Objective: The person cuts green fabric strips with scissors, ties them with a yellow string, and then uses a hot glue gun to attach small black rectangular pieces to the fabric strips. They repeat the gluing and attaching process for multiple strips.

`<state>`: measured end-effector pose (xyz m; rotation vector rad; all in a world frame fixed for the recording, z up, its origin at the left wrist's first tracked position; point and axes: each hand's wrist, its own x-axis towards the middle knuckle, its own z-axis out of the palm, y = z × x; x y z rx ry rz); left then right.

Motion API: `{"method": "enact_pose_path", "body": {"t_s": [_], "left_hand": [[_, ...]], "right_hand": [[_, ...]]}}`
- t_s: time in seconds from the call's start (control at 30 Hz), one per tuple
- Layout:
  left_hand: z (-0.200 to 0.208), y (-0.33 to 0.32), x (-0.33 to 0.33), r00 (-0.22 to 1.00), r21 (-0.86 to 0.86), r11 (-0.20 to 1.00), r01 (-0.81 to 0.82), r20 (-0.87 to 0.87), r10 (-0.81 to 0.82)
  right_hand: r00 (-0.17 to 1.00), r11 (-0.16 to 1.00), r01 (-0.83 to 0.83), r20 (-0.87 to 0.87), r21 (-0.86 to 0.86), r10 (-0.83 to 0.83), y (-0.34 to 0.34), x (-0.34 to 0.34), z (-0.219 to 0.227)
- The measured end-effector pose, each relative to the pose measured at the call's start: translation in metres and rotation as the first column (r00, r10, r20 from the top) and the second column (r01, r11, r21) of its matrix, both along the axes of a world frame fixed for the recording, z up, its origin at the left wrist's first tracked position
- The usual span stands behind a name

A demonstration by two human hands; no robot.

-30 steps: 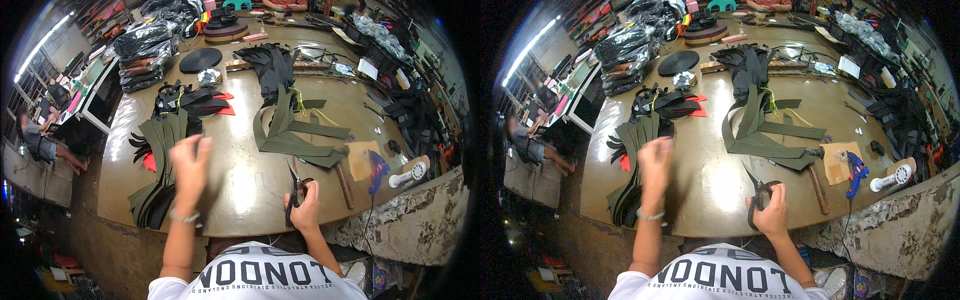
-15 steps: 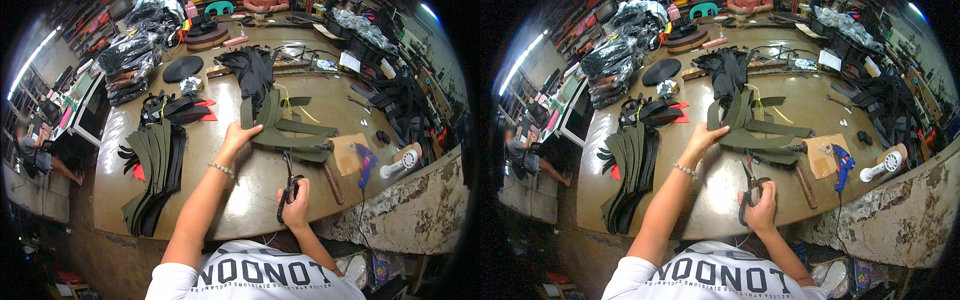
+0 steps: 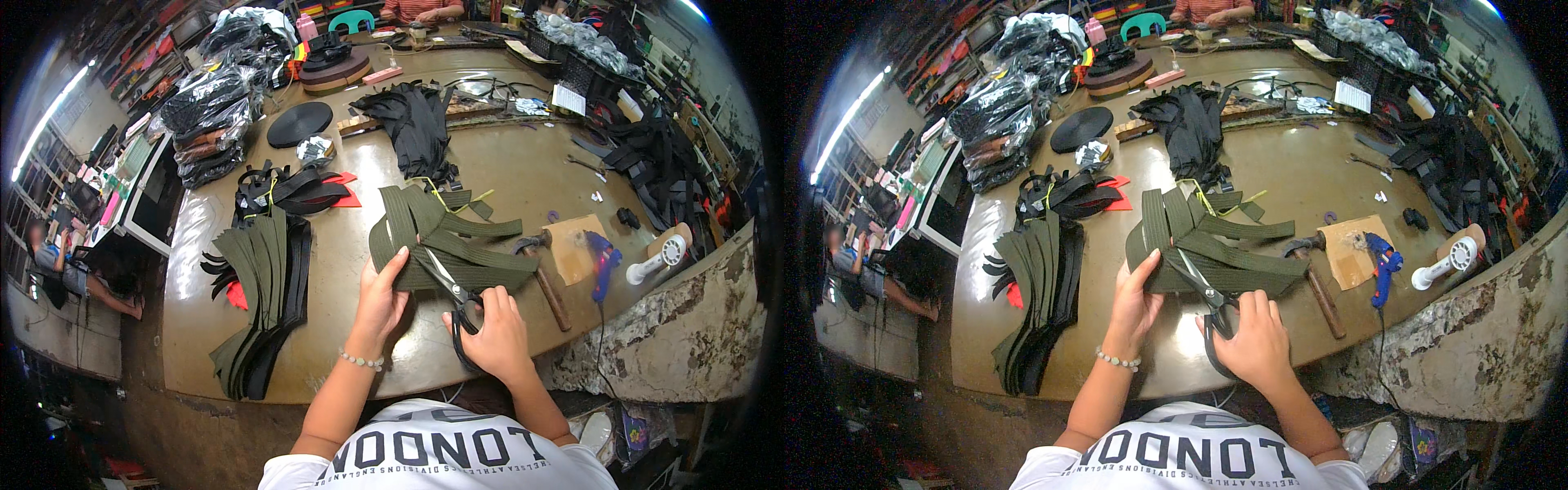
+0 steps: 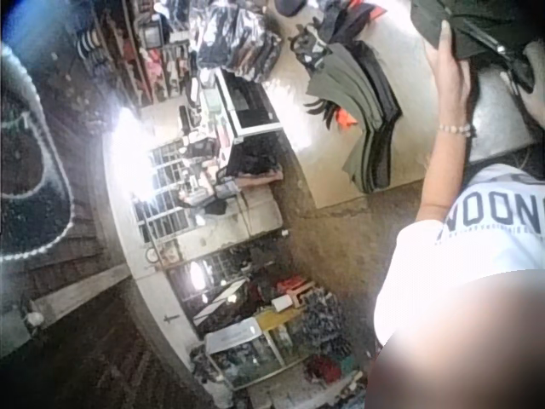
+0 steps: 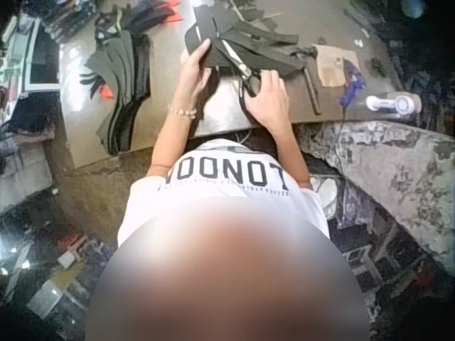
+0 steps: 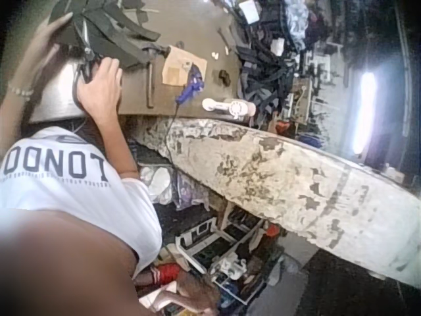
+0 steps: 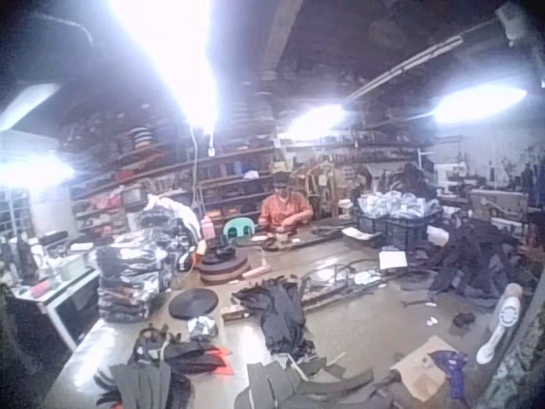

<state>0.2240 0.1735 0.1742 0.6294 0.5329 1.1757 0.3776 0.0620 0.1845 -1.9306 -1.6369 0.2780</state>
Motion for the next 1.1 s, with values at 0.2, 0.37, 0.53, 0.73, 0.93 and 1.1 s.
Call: {"method": "enact_pose_path", "body": {"t_s": [0.2, 0.37, 0.53, 0.73, 0.93, 1.1], "left_hand": [[-0.003, -0.005, -0.002, 0.999, -0.004, 1.0, 0.023, 0.043, -0.023], [-0.006, -0.008, -0.006, 0.995, -0.059, 0.998, 0.015, 0.1, -0.009], [-0.013, -0.009, -0.007, 0.967, -0.079, 0.996, 0.034, 0.256, -0.013], [-0.014, -0.013, -0.001, 0.956, -0.086, 0.996, -0.029, 0.288, 0.053], [-0.005, -0.015, 0.0, 0.951, -0.05, 0.998, -0.025, 0.307, 0.039], [-0.001, -0.016, 0.0, 0.968, 0.033, 0.998, -0.059, 0.247, 0.049]], "right_hand": [[0.999, 0.999, 0.031, 0.031, 0.034, -0.032, -0.003, -0.004, -0.002], [0.997, 0.98, 0.047, 0.055, 0.194, -0.059, 0.011, -0.011, -0.018], [0.999, 0.945, 0.032, -0.003, 0.325, -0.033, 0.023, -0.011, -0.035], [0.998, 0.941, 0.049, -0.062, 0.335, -0.03, 0.028, -0.012, -0.038], [0.991, 0.972, -0.013, -0.124, 0.236, 0.044, 0.018, -0.013, -0.018], [0.995, 0.995, -0.102, -0.02, 0.014, 0.103, 0.0, -0.016, -0.001]]}}
